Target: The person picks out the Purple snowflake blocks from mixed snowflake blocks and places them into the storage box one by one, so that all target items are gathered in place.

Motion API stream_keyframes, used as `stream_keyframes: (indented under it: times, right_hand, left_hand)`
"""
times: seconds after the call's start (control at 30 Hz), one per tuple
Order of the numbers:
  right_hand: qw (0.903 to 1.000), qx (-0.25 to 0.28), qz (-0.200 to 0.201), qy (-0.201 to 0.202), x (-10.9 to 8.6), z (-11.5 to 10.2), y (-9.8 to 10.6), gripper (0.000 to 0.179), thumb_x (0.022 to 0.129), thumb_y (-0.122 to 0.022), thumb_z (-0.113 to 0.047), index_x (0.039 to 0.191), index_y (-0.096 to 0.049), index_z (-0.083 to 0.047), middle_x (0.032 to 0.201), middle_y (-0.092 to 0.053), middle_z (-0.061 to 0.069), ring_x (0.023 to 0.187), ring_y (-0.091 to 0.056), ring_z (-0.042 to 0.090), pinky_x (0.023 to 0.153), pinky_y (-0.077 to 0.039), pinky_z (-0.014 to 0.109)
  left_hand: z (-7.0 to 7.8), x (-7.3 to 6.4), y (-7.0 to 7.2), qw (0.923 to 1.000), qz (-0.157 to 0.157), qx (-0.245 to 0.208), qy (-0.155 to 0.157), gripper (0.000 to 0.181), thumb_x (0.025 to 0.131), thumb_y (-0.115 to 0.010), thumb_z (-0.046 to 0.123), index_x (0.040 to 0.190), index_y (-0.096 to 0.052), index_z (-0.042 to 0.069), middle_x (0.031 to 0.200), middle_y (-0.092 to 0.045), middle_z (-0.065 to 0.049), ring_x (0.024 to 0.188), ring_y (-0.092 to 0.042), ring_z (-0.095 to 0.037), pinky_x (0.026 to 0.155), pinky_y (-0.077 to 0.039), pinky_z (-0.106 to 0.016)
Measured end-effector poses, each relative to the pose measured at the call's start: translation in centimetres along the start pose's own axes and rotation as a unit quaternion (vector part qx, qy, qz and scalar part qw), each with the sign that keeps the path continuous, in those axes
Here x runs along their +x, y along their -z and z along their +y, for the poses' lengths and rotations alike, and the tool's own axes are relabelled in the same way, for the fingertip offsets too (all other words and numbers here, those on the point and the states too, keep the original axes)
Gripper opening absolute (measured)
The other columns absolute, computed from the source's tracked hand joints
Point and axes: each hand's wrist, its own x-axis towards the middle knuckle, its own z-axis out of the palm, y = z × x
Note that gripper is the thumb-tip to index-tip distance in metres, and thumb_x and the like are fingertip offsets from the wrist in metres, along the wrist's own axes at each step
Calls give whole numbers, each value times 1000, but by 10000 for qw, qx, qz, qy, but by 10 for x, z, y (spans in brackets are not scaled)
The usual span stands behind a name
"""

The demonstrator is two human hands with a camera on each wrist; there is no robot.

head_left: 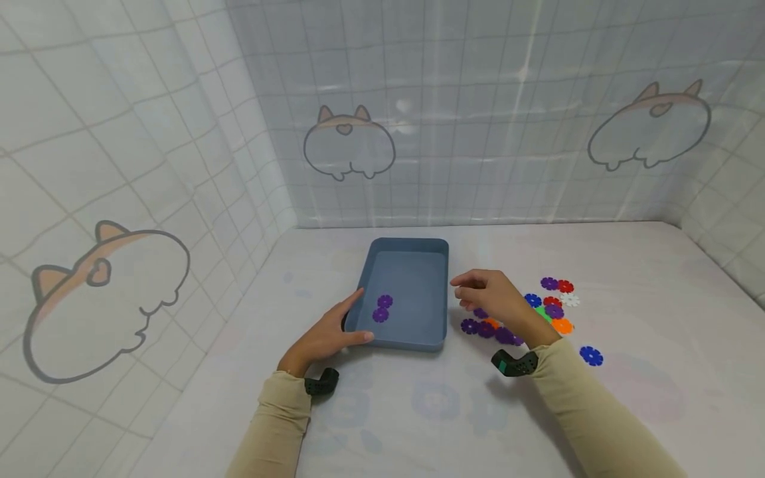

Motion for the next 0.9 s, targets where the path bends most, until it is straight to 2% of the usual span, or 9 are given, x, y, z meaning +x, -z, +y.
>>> stream_keyframes:
  times: [0.2,0.37,0.53,0.7,0.9]
  right_hand:
    - [9997,-207,53,-80,-11,11,12,37,100,-64,-28,128,-66,-3,110,-68,16,89,-66,28,83,-57,39]
    - [9992,-381,93,-30,-24,18,21,37,99,-64,-29,128,-66,-5,112,-69,13,95,-65,24,83,-54,37]
    - [9993,-362,113,-58,-36,23,30,37,99,-64,-27,129,-65,-4,118,-67,14,98,-66,25,85,-56,39]
    - [9972,-701,141,-230,-46,32,40,36,99,-64,-28,128,-66,-6,114,-67,10,99,-65,25,83,-55,38]
    - [9953,-938,109,-208,-55,41,46,33,98,-67,-25,125,-67,-6,113,-66,10,94,-61,26,76,-55,37]
  left_hand:
    - [-1,0,1,10000,-24,5,60,99,88,-73,53,163,-14,27,166,-14,-6,152,-13,-31,117,-17,-61]
    - [-1,0,0,10000,-21,-39,57,98,88,-73,52,163,-15,27,166,-14,-7,151,-13,-32,117,-17,-62]
    - [-2,0,-1,10000,8,-62,21,96,88,-74,49,163,-17,27,166,-16,-8,151,-13,-33,116,-17,-62]
    - [-2,0,-1,9999,6,-123,43,96,88,-75,45,162,-18,27,166,-17,-9,151,-14,-33,116,-18,-63]
    - [4,-1,0,9997,12,-242,38,96,89,-76,38,163,-18,22,166,-16,-10,151,-12,-34,116,-16,-63]
